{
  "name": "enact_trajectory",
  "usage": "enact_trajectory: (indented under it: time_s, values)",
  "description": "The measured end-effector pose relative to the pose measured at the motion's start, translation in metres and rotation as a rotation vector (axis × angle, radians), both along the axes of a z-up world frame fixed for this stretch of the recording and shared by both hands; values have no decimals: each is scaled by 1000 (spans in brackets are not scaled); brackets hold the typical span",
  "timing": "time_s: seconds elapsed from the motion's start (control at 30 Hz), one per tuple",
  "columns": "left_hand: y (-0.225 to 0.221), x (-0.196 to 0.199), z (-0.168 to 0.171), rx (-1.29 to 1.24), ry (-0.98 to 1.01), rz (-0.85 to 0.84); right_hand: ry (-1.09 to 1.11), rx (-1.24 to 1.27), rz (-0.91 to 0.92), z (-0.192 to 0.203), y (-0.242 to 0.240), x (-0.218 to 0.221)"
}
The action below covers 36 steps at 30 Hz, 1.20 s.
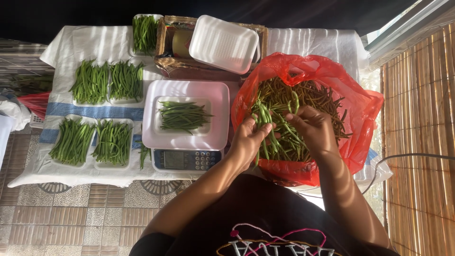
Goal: Sorting and prepping green beans by snapping off ends and placing them into trays for packaging.
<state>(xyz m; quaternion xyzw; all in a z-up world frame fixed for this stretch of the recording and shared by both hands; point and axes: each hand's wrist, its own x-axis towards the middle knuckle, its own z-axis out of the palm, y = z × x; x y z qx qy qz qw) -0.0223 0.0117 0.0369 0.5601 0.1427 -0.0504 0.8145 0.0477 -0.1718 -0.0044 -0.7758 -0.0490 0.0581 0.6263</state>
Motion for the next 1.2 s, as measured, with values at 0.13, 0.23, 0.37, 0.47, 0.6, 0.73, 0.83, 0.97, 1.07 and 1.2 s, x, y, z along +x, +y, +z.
enact_trajectory:
  time_s: [0.13,0.23,0.37,0.47,0.6,0.73,0.83,0.97,1.07,1.2]
  values:
    - [-1,3,-9,-20,-69,3,61,32,54,23,3,-4]
    - [2,4,-18,-45,-52,-54,156,200,61,23,2,-3]
    - [4,6,-25,-67,-22,-90,197,319,84,24,0,-1]
    - [1,6,-30,-138,1,-90,221,331,64,24,-2,-2]
    - [0,2,-15,-134,17,-109,252,407,53,20,0,-4]
    - [-3,-1,-20,-211,5,-52,196,377,76,17,2,-9]
    - [2,-3,-16,-199,81,-79,-249,288,204,27,8,-15]
    - [1,1,-21,-295,113,-93,-568,218,355,29,10,-16]
    - [0,7,-44,-308,107,-74,-694,163,397,27,11,-13]
    - [0,8,-42,-322,90,-67,-797,120,384,27,14,-11]
